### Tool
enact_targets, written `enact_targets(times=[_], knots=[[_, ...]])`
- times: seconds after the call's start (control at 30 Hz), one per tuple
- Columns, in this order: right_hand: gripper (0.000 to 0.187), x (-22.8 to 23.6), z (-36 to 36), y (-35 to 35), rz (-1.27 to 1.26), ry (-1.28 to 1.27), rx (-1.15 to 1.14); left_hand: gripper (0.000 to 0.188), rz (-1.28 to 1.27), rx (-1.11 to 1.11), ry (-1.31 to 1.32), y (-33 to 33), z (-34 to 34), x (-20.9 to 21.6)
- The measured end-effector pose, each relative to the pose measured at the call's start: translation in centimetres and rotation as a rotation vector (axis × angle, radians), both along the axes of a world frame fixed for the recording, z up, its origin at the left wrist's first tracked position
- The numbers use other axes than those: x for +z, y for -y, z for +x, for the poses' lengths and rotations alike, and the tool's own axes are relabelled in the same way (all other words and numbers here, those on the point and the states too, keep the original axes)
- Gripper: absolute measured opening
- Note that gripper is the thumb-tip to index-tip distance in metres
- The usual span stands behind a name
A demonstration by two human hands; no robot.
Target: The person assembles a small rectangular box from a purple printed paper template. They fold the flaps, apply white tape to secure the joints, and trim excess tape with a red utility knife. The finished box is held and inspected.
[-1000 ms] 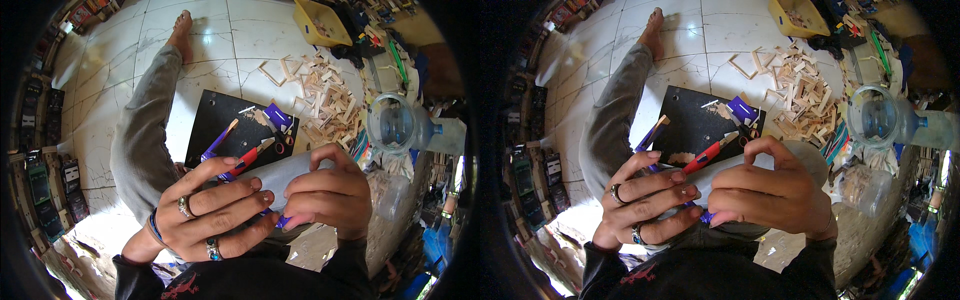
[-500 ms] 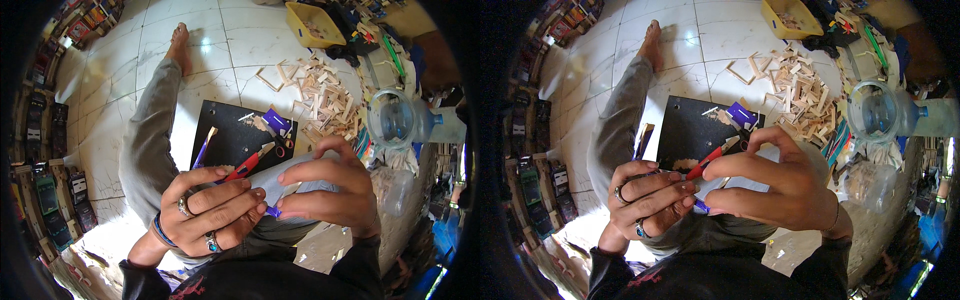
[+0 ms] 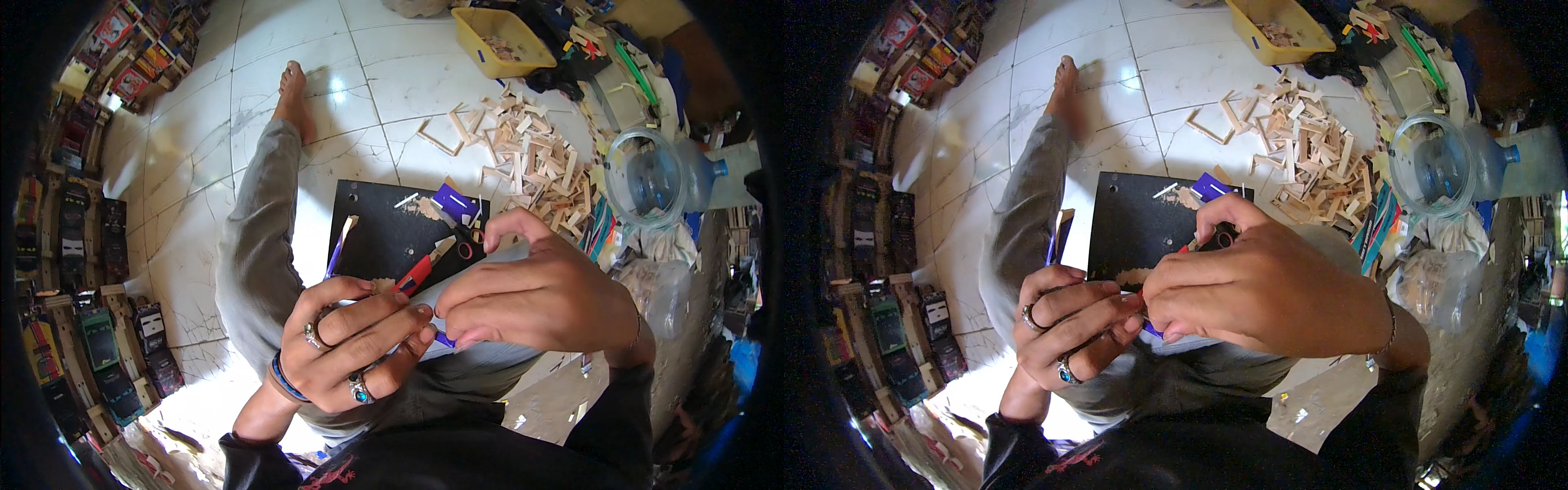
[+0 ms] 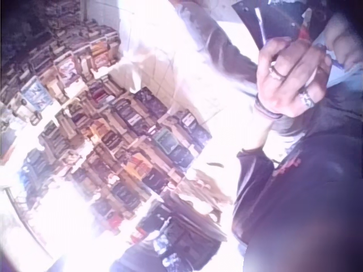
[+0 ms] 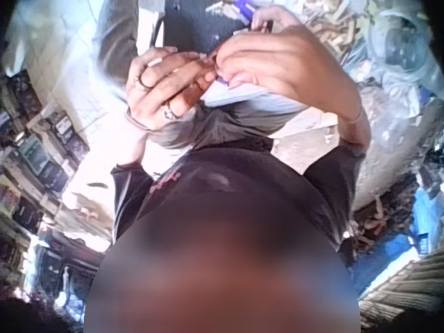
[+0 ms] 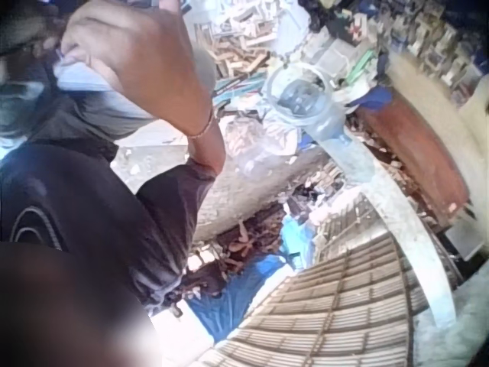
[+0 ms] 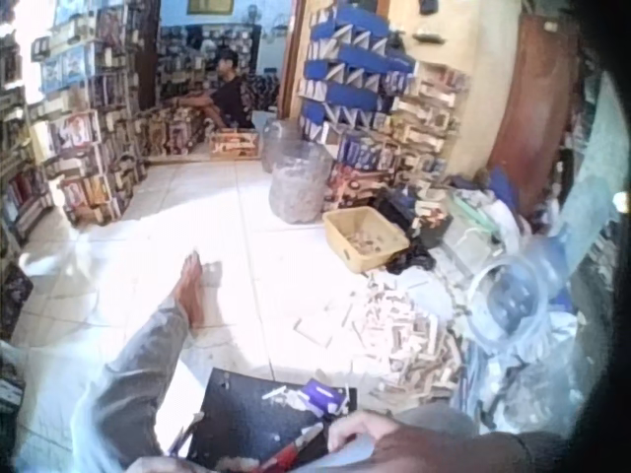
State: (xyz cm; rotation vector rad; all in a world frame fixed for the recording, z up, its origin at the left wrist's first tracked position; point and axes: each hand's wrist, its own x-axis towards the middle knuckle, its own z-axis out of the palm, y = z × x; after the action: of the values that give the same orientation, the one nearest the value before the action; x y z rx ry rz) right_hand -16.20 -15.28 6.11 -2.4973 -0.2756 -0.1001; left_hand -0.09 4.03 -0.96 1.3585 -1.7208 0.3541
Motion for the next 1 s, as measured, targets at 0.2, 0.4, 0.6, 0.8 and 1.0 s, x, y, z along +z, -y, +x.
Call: enact_targets(times=[0.2,0.4,0.6,0.8,1.0], knots=[[0.027,-0.1,0.6,0.7,0.145,0.029,-0.034,0.026,0.008,0.005,0.048,-0.1,0.6,0.0],[0.028,-1.1,1.2,2.4,0.375,-0.122,-0.029,0.037,0.22,-0.118,-0.3,0.0,1.1,0.0],[0.033,-3.3,1.9,1.7,0.981,-0.222,-0.138,0.037,0.262,-0.273,-0.817,0.1,0.5,-0.8],[0.032,-5.3,1.9,0.6,1.253,-0.292,-0.264,0.029,0.252,-0.181,-0.827,0.1,0.6,-2.0],[0.028,-7.1,2.0,-0.1,1.463,-0.272,-0.397,0.039,0.295,-0.115,-0.729,0.2,1.1,-1.7]])
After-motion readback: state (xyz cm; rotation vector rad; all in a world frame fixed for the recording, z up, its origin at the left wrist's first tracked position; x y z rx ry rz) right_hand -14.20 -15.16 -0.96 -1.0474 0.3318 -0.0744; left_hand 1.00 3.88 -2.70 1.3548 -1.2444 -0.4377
